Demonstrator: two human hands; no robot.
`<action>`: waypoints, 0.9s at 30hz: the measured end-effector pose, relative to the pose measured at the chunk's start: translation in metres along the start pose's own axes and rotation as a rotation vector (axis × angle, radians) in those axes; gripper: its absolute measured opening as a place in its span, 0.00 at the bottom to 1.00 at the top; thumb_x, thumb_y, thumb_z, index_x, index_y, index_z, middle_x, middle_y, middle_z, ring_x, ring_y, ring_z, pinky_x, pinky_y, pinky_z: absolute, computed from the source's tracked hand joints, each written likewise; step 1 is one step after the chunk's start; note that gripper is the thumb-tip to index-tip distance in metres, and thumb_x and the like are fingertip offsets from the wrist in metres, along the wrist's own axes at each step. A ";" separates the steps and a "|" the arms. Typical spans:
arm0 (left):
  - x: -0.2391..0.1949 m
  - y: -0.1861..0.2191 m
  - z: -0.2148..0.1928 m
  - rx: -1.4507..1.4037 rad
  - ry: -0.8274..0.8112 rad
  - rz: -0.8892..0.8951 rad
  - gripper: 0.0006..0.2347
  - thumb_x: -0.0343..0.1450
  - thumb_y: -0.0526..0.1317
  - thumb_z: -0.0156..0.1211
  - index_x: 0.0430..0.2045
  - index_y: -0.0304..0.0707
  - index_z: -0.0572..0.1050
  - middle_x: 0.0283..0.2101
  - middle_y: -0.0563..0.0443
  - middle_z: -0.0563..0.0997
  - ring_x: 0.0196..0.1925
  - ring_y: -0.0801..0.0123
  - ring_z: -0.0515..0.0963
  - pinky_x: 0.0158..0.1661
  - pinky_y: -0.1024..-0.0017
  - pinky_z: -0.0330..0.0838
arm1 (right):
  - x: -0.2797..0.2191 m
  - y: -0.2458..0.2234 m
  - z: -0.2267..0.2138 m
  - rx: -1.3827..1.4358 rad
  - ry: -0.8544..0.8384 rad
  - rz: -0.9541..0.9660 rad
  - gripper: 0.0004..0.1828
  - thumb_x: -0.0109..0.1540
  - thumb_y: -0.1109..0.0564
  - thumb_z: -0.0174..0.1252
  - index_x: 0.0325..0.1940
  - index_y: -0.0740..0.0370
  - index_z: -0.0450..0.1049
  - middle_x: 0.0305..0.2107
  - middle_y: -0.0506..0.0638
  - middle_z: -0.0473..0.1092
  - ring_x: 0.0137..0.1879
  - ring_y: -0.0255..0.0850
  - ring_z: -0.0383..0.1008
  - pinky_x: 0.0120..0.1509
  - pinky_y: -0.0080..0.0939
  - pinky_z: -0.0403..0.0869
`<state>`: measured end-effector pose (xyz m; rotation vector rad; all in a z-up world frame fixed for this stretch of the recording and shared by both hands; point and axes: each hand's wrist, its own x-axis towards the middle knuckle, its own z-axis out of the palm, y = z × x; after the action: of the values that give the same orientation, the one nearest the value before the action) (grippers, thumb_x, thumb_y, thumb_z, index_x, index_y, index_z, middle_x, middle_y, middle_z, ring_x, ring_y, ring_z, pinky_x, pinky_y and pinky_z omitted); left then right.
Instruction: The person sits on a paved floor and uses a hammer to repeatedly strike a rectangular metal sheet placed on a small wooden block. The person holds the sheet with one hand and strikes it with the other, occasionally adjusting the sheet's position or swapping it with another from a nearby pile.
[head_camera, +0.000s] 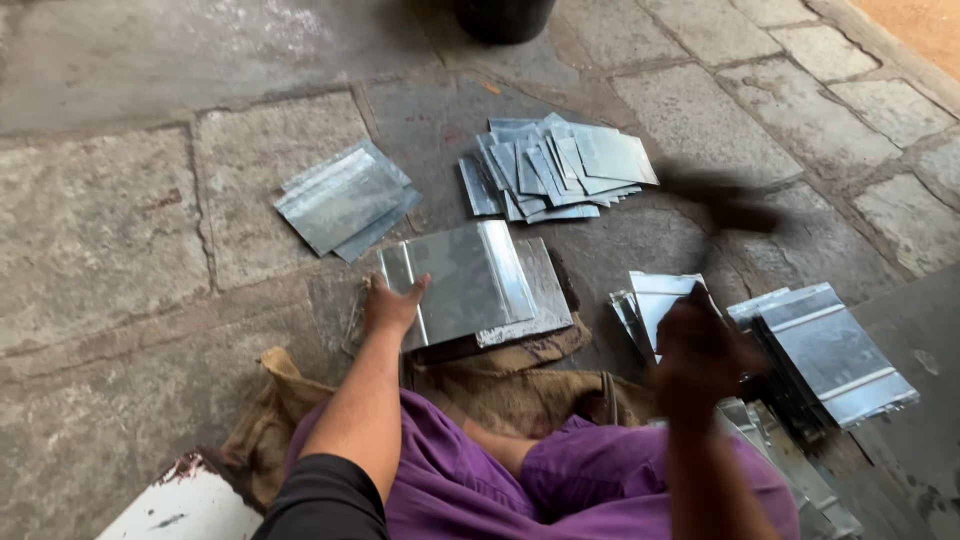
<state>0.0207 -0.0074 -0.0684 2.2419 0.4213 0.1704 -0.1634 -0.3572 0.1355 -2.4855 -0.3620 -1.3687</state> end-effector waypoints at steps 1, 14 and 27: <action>0.003 0.004 -0.003 0.001 -0.016 -0.009 0.47 0.58 0.71 0.67 0.59 0.26 0.66 0.57 0.26 0.76 0.57 0.37 0.78 0.55 0.50 0.74 | 0.013 -0.007 -0.007 0.175 0.123 0.075 0.09 0.72 0.55 0.49 0.50 0.62 0.71 0.33 0.53 0.71 0.35 0.41 0.72 0.39 0.39 0.73; -0.001 0.011 -0.009 0.042 -0.077 0.002 0.49 0.59 0.72 0.66 0.61 0.25 0.63 0.54 0.25 0.77 0.55 0.37 0.79 0.53 0.52 0.75 | -0.058 -0.028 0.057 0.394 -0.477 0.703 0.09 0.64 0.57 0.62 0.46 0.62 0.78 0.26 0.52 0.77 0.29 0.36 0.75 0.29 0.39 0.72; -0.008 0.022 -0.011 0.045 -0.099 -0.109 0.46 0.56 0.75 0.64 0.53 0.27 0.71 0.51 0.29 0.80 0.55 0.40 0.81 0.53 0.51 0.76 | -0.061 -0.032 0.045 0.965 -0.108 0.515 0.08 0.68 0.56 0.60 0.47 0.63 0.78 0.30 0.53 0.76 0.33 0.40 0.78 0.38 0.39 0.76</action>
<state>0.0153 -0.0155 -0.0447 2.2534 0.4971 -0.0069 -0.1712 -0.3158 0.0640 -1.6632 -0.2774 -0.6158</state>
